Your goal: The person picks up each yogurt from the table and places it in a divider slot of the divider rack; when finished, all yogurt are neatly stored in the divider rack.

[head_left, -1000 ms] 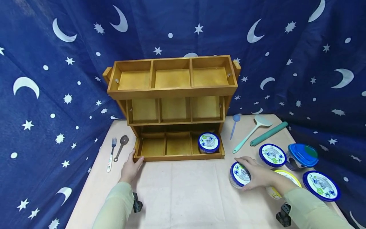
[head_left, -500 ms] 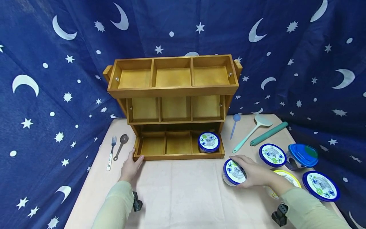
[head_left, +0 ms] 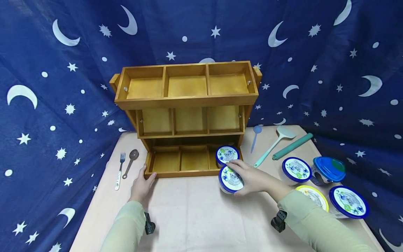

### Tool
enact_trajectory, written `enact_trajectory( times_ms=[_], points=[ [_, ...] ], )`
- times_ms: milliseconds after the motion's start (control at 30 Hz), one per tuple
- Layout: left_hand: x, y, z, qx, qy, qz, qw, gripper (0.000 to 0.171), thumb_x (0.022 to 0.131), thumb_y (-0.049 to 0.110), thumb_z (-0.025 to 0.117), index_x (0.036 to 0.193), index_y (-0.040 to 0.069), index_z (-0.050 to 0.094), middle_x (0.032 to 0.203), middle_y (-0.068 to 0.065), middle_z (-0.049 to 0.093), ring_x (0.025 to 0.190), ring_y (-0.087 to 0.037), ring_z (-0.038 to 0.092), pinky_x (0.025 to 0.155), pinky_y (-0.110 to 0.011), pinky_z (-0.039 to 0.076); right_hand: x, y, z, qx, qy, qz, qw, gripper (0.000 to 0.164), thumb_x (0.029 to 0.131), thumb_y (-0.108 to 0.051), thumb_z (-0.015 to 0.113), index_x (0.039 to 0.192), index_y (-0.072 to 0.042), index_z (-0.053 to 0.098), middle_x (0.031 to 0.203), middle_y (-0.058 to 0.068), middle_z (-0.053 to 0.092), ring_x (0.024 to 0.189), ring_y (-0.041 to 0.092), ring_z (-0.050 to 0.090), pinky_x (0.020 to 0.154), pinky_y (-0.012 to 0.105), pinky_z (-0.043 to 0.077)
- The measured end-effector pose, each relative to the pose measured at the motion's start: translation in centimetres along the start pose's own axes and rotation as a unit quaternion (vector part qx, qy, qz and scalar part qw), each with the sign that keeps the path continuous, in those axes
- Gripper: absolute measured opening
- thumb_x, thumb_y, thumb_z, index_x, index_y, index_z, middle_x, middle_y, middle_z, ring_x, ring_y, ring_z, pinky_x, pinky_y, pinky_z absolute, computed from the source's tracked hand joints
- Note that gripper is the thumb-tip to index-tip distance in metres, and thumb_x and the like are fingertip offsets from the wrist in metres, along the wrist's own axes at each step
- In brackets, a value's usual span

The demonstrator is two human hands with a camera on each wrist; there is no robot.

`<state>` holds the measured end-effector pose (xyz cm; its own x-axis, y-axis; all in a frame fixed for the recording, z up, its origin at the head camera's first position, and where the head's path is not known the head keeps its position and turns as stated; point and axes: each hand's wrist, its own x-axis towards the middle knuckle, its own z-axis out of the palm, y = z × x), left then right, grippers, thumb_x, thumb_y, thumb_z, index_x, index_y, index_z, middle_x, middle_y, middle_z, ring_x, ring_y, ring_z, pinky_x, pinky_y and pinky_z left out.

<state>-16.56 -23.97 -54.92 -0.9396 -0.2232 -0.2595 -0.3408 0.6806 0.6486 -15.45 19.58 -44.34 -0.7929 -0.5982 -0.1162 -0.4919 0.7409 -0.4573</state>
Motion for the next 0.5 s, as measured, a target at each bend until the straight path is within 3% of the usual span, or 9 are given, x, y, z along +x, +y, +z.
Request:
enact_trajectory(
  times_ms=[500],
  points=[
    [-0.1,-0.1,-0.2,-0.003,0.006,0.007,1.0000,0.075,0.094,0.049,0.047,0.152,0.019,0.011,0.147,-0.027,0.027,0.127,-0.052,0.030,0.102,-0.061,0.025,7.2,-4.1,0.1,0.023,0.050,-0.031,0.998,0.104,0.064,-0.045,0.082,0.148,-0.013,0.029,0.148,0.008,0.028,0.131,0.030,0.033,0.101,0.050,0.035]
  ],
)
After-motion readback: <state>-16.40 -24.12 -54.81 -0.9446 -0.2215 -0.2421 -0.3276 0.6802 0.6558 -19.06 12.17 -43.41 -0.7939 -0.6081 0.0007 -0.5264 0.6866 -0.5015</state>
